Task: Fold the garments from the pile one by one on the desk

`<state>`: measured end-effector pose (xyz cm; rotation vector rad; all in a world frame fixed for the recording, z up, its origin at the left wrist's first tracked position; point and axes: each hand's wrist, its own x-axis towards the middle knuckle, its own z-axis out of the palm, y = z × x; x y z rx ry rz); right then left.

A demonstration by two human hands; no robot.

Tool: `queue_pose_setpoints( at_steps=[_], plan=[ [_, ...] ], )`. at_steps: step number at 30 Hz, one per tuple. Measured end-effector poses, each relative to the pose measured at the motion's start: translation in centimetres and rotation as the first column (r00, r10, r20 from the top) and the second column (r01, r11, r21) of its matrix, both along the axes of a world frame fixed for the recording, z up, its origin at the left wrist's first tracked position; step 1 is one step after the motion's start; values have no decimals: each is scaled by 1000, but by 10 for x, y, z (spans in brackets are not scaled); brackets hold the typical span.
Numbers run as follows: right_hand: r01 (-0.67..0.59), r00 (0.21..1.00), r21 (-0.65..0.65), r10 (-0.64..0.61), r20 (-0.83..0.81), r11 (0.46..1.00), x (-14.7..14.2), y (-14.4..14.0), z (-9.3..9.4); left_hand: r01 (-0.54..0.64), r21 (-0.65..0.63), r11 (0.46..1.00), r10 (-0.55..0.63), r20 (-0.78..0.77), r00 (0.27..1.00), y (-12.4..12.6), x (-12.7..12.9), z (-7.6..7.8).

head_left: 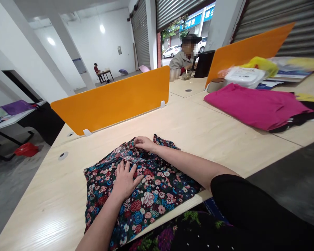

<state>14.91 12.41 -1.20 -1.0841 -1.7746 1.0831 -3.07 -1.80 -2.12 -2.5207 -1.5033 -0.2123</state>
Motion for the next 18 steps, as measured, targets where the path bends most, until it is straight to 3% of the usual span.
queue_pose_setpoints(
  at_steps=[2,4,8,13,18],
  plan=[
    [-67,975,100,44,218,993,-3,-4,1,-3,-2,1000,3,-6,1000,0,0,0],
    [-150,897,209,44,439,966,-7,-8,4,-6,0,1000,6,-10,1000,0,0,0],
    [-192,711,301,-79,699,934,-15,-13,11,-11,11,1000,11,-7,1000,1,0,-2],
    [-76,655,358,-224,721,930,-19,-8,18,-6,31,1000,6,-9,1000,1,-1,-2],
    [-59,773,395,-208,599,917,-7,-5,29,-8,41,999,8,-6,1000,1,-1,-4]
  ],
)
